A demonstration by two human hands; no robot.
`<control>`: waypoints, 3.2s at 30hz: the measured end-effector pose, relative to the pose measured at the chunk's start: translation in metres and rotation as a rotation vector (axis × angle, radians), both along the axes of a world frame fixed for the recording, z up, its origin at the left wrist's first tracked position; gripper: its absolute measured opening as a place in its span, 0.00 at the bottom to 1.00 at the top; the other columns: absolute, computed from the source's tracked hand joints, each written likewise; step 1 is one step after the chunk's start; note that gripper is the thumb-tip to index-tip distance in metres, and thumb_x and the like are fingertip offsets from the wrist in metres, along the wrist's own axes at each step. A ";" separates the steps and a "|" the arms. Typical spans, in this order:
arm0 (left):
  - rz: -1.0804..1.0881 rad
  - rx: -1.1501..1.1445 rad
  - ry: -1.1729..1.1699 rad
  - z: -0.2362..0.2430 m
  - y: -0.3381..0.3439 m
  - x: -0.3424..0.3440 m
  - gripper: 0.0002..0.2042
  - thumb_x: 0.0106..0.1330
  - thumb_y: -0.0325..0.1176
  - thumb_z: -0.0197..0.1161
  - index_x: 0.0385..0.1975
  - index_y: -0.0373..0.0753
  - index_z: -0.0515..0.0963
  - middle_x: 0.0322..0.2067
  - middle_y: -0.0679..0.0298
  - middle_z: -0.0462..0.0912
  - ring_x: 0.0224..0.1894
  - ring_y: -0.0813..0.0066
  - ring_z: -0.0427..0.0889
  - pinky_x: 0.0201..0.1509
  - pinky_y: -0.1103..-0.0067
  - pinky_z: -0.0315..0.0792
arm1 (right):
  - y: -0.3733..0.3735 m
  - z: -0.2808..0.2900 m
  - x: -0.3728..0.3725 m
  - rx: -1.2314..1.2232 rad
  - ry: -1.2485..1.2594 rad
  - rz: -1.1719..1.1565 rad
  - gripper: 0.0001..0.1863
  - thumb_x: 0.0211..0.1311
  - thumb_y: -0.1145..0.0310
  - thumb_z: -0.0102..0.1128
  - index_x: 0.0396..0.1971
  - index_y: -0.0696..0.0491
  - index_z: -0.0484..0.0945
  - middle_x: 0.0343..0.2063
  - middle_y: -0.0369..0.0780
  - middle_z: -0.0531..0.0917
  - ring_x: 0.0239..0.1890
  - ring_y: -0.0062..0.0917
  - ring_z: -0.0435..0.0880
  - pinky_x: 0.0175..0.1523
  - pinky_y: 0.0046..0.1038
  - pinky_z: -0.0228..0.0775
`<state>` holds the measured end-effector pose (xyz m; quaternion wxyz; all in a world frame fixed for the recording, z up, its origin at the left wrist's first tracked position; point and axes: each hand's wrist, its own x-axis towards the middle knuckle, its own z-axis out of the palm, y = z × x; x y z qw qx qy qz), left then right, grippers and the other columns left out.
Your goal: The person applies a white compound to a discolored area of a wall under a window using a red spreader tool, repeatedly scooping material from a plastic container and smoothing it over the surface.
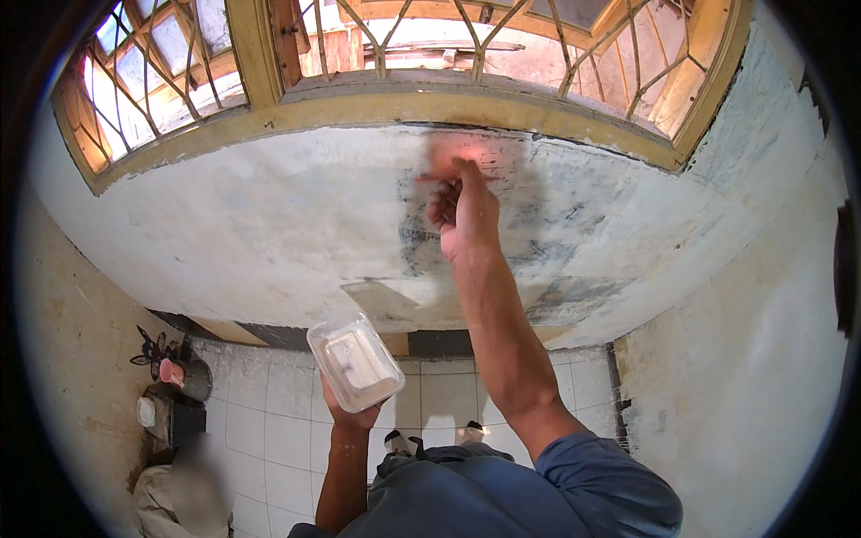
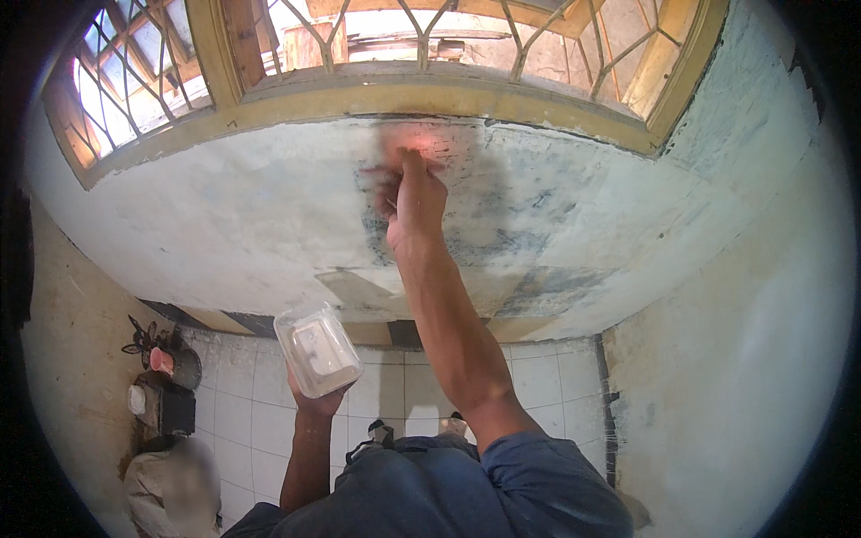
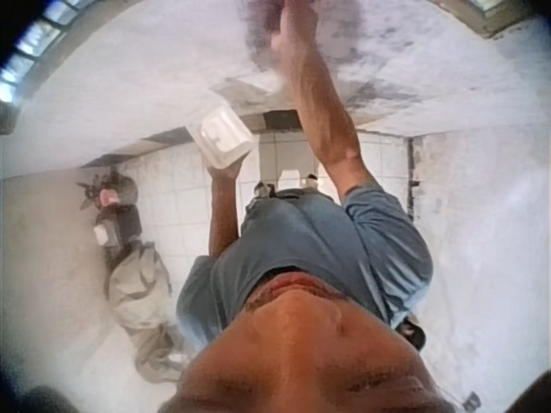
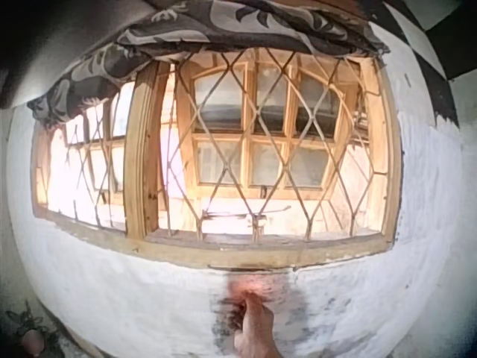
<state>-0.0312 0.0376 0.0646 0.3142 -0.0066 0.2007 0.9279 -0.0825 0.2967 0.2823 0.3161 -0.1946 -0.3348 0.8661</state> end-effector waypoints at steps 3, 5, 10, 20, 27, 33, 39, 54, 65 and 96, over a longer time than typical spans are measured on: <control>0.026 -0.018 -0.030 -0.003 0.000 0.001 0.30 0.72 0.59 0.40 0.65 0.45 0.64 0.54 0.56 0.77 0.51 0.54 0.82 0.43 0.55 0.83 | -0.005 0.010 0.011 0.020 -0.003 -0.009 0.11 0.59 0.60 0.64 0.30 0.52 0.77 0.22 0.35 0.78 0.22 0.20 0.74 0.27 0.24 0.68; 0.034 -0.016 -0.052 -0.008 0.000 -0.001 0.30 0.72 0.59 0.40 0.65 0.45 0.65 0.54 0.56 0.77 0.51 0.54 0.82 0.42 0.55 0.83 | -0.014 0.008 0.031 0.092 0.120 0.035 0.11 0.59 0.64 0.61 0.39 0.51 0.75 0.26 0.37 0.81 0.21 0.21 0.77 0.26 0.23 0.68; -0.074 0.068 -0.051 -0.016 0.000 -0.002 0.31 0.71 0.62 0.39 0.64 0.47 0.66 0.54 0.57 0.77 0.51 0.55 0.82 0.43 0.54 0.82 | -0.008 -0.061 0.059 0.029 -0.001 -0.125 0.10 0.60 0.68 0.60 0.40 0.52 0.75 0.26 0.37 0.81 0.20 0.20 0.76 0.24 0.22 0.66; -0.045 0.030 -0.042 0.001 0.010 0.000 0.30 0.71 0.60 0.40 0.63 0.46 0.66 0.54 0.59 0.77 0.52 0.55 0.81 0.46 0.52 0.80 | 0.025 0.013 0.023 0.246 -0.048 -0.173 0.12 0.58 0.60 0.66 0.27 0.51 0.75 0.20 0.34 0.76 0.16 0.20 0.72 0.23 0.24 0.64; -0.049 0.003 -0.088 -0.005 0.009 0.002 0.29 0.71 0.59 0.41 0.64 0.47 0.66 0.54 0.59 0.77 0.52 0.57 0.81 0.46 0.53 0.79 | 0.014 0.012 0.049 0.116 0.167 -0.154 0.10 0.63 0.65 0.60 0.38 0.54 0.76 0.27 0.35 0.79 0.21 0.20 0.75 0.23 0.23 0.63; -0.067 -0.043 -0.115 0.005 0.012 0.006 0.29 0.71 0.60 0.42 0.63 0.48 0.66 0.53 0.61 0.77 0.50 0.57 0.81 0.45 0.52 0.80 | 0.036 -0.043 0.090 0.326 0.125 -0.450 0.14 0.59 0.72 0.63 0.44 0.56 0.74 0.32 0.37 0.82 0.28 0.22 0.79 0.29 0.28 0.71; -0.054 -0.144 -0.015 0.006 0.008 0.007 0.30 0.70 0.61 0.41 0.64 0.49 0.65 0.54 0.61 0.76 0.50 0.56 0.81 0.43 0.51 0.81 | 0.089 -0.069 0.082 2.016 -0.189 -1.121 0.14 0.43 0.77 0.67 0.31 0.53 0.73 0.25 0.41 0.76 0.26 0.37 0.77 0.31 0.34 0.73; 0.046 -0.404 0.416 -0.016 0.014 0.002 0.30 0.70 0.60 0.44 0.64 0.47 0.64 0.55 0.59 0.75 0.52 0.54 0.80 0.42 0.52 0.82 | 0.136 -0.065 0.094 2.255 -0.603 -1.027 0.09 0.51 0.69 0.59 0.34 0.47 0.72 0.32 0.37 0.72 0.32 0.31 0.76 0.33 0.32 0.67; -0.137 -0.004 -0.025 0.032 0.042 0.021 0.35 0.56 0.41 0.73 0.62 0.40 0.64 0.53 0.59 0.76 0.51 0.61 0.80 0.48 0.62 0.81 | 0.194 -0.081 0.111 2.398 -0.640 -0.991 0.08 0.50 0.66 0.61 0.32 0.43 0.74 0.32 0.35 0.75 0.28 0.27 0.77 0.28 0.29 0.66; -0.006 -0.086 0.070 0.027 0.082 0.046 0.29 0.65 0.46 0.61 0.64 0.43 0.65 0.57 0.59 0.74 0.53 0.57 0.80 0.49 0.55 0.79 | 0.206 -0.110 0.140 2.607 -0.423 -0.874 0.10 0.48 0.69 0.63 0.33 0.46 0.75 0.28 0.34 0.72 0.26 0.24 0.75 0.25 0.25 0.68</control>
